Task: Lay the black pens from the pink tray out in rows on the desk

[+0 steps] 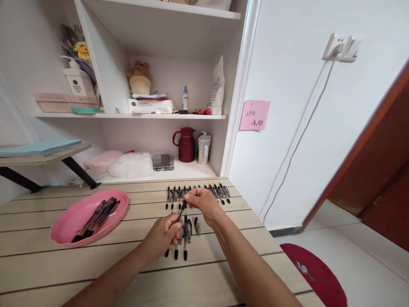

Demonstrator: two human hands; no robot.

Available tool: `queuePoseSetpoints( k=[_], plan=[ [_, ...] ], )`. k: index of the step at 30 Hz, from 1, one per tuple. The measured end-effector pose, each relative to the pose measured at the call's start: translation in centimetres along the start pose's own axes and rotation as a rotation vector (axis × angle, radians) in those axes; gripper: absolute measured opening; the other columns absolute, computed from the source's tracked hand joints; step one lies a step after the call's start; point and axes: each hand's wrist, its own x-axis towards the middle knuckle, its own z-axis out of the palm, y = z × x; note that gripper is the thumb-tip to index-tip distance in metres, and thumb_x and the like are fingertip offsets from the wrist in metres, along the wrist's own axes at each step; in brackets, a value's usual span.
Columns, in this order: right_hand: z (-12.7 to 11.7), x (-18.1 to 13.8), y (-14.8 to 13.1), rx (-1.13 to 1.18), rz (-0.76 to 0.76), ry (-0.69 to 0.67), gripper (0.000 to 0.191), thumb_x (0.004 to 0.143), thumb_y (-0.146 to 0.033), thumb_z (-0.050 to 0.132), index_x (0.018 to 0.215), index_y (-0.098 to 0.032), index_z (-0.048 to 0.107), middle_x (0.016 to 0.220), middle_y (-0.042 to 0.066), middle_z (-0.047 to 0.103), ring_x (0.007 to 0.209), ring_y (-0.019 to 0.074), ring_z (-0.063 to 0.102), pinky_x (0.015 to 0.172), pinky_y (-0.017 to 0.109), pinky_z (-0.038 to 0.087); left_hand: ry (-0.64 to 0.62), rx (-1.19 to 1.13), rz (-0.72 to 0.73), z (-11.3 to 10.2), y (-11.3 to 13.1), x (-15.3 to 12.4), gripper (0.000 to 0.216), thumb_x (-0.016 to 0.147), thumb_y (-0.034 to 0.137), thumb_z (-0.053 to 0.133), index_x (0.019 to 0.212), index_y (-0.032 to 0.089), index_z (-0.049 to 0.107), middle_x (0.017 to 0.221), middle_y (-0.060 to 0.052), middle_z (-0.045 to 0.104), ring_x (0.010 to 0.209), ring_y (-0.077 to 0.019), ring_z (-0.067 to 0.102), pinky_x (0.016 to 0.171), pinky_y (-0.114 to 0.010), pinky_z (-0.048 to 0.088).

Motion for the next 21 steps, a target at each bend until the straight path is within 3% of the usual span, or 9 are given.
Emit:
queuePoseSetpoints(
  k=[2, 6, 12, 18, 21],
  plan=[
    [-0.03, 0.0, -0.01, -0.022, 0.008, 0.015, 0.026, 0.05, -0.031, 0.076, 0.061, -0.017, 0.057, 0.057, -0.004, 0.055, 0.053, 0.0079, 0.047, 0.057, 0.024, 0.038, 0.004, -0.006, -0.001, 0.0, -0.02, 0.0, 0.016, 0.077, 0.03, 0.038, 0.074, 0.018, 0.049, 0.059, 0.002, 0.053, 0.047, -0.0086, 0.049, 0.043, -0.018, 0.032],
    [-0.05, -0.15, -0.22, -0.002, 0.054, -0.059, 0.028, 0.053, -0.036, 0.073, 0.072, -0.018, 0.062, 0.071, 0.0, 0.06, 0.06, 0.0095, 0.051, 0.062, 0.026, 0.039, 0.019, -0.014, -0.005, -0.05, 0.0, 0.03, 0.017, 0.077, 0.031, 0.04, 0.07, 0.018, 0.047, 0.056, 0.003, 0.052, 0.046, -0.0087, 0.049, 0.044, -0.018, 0.033],
    [0.67, -0.22, -0.09, -0.056, -0.072, 0.011, 0.024, 0.054, -0.036, 0.072, 0.061, -0.017, 0.061, 0.053, -0.003, 0.054, 0.05, 0.0078, 0.043, 0.054, 0.024, 0.035, 0.01, -0.045, -0.017, -0.23, 0.1, 0.07, 0.018, 0.077, 0.034, 0.04, 0.072, 0.018, 0.048, 0.057, 0.003, 0.051, 0.046, -0.0081, 0.049, 0.041, -0.017, 0.035],
    [0.75, -0.32, -0.26, -0.024, -0.06, -0.014, 0.025, 0.055, -0.038, 0.071, 0.064, -0.017, 0.062, 0.057, -0.002, 0.056, 0.051, 0.0085, 0.045, 0.056, 0.025, 0.037, -0.215, -0.332, -0.045, -0.09, 0.51, -0.08, 0.025, 0.077, 0.04, 0.041, 0.082, 0.017, 0.046, 0.058, 0.002, 0.051, 0.046, -0.0102, 0.052, 0.037, -0.018, 0.039],
    [0.58, -0.39, -0.52, 0.011, -0.025, -0.044, 0.027, 0.053, -0.039, 0.073, 0.064, -0.017, 0.063, 0.065, 0.0, 0.06, 0.054, 0.009, 0.048, 0.059, 0.026, 0.039, -0.243, -0.388, -0.052, -0.08, 0.49, -0.06, 0.026, 0.075, 0.041, 0.044, 0.083, 0.016, 0.046, 0.058, 0.002, 0.051, 0.046, -0.0101, 0.053, 0.037, -0.019, 0.04]
  ],
)
